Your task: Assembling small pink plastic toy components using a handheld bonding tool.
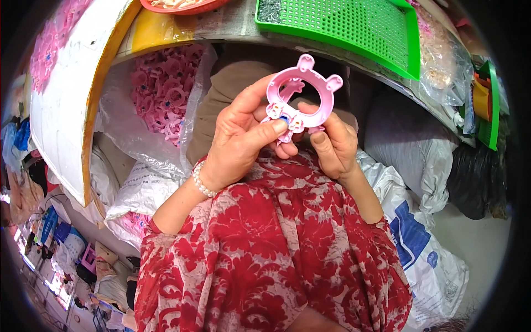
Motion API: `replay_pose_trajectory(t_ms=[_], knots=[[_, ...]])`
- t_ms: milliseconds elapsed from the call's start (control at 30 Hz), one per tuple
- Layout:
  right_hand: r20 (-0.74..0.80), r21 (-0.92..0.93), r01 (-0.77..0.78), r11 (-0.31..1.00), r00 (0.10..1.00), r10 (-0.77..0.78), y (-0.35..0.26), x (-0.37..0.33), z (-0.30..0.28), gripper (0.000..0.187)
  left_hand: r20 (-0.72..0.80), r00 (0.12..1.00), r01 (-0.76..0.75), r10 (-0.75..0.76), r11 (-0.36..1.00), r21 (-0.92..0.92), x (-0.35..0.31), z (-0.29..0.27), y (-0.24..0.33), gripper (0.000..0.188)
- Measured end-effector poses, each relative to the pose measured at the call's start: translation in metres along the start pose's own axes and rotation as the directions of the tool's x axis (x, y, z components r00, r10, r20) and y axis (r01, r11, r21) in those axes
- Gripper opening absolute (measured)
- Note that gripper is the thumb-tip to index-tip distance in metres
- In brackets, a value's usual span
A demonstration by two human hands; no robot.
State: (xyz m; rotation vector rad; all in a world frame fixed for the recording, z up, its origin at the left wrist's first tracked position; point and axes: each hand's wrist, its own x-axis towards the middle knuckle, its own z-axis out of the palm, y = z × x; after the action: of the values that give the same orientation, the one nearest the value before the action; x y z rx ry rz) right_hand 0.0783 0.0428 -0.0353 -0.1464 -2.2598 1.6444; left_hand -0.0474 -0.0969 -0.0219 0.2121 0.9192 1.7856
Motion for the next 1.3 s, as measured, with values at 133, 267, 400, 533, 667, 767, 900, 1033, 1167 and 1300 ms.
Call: replay_pose_trajectory(t_ms=[133,267,400,533,667,767,900,1033,1167,1300], knots=[[-0.069,0.005,-0.038,0.999,0.997,0.038,0.000,-0.001,0.005,0.033,0.031,0.999,0.035,-0.036,0.999,0.033,0.003,0.002,0.006,0.052],[-0.090,-0.108,0.071,0.992,0.993,-0.081,0.001,0.002,0.003,0.039,0.042,0.992,0.117,-0.119,0.992,0.047,0.004,-0.002,0.009,0.045],[-0.044,0.144,-0.117,0.983,0.991,0.125,0.000,0.000,0.004,0.041,0.023,0.971,0.236,-0.239,0.968,0.082,0.005,-0.004,0.016,0.037],[0.069,0.441,-0.290,0.849,0.954,0.291,0.003,0.003,0.000,0.040,0.006,0.983,0.180,-0.181,0.980,0.080,0.002,-0.007,0.009,0.038],[0.182,0.655,-0.374,0.657,0.921,0.344,0.013,0.003,-0.004,0.039,0.029,0.980,0.193,-0.197,0.976,0.104,0.002,-0.008,0.010,0.039],[0.236,0.662,-0.420,0.620,0.903,0.360,0.012,0.009,-0.009,0.039,0.011,0.981,0.191,-0.194,0.973,0.129,0.002,-0.006,0.008,0.035],[0.309,0.699,-0.460,0.548,0.885,0.349,0.019,0.010,-0.015,0.033,0.021,0.977,0.206,-0.210,0.972,0.109,0.002,-0.007,0.005,0.039],[0.333,0.702,-0.469,0.536,0.881,0.335,0.024,0.012,-0.017,0.033,0.019,0.973,0.224,-0.229,0.964,0.142,0.003,-0.009,0.004,0.042],[0.372,0.707,-0.491,0.508,0.870,0.323,0.029,0.013,-0.017,0.033,0.007,0.974,0.220,-0.224,0.959,0.178,0.003,-0.008,0.004,0.042],[0.345,0.753,-0.454,0.476,0.889,0.302,0.031,0.009,-0.014,0.032,0.008,0.985,0.166,-0.171,0.964,0.206,0.003,-0.007,0.001,0.042]])
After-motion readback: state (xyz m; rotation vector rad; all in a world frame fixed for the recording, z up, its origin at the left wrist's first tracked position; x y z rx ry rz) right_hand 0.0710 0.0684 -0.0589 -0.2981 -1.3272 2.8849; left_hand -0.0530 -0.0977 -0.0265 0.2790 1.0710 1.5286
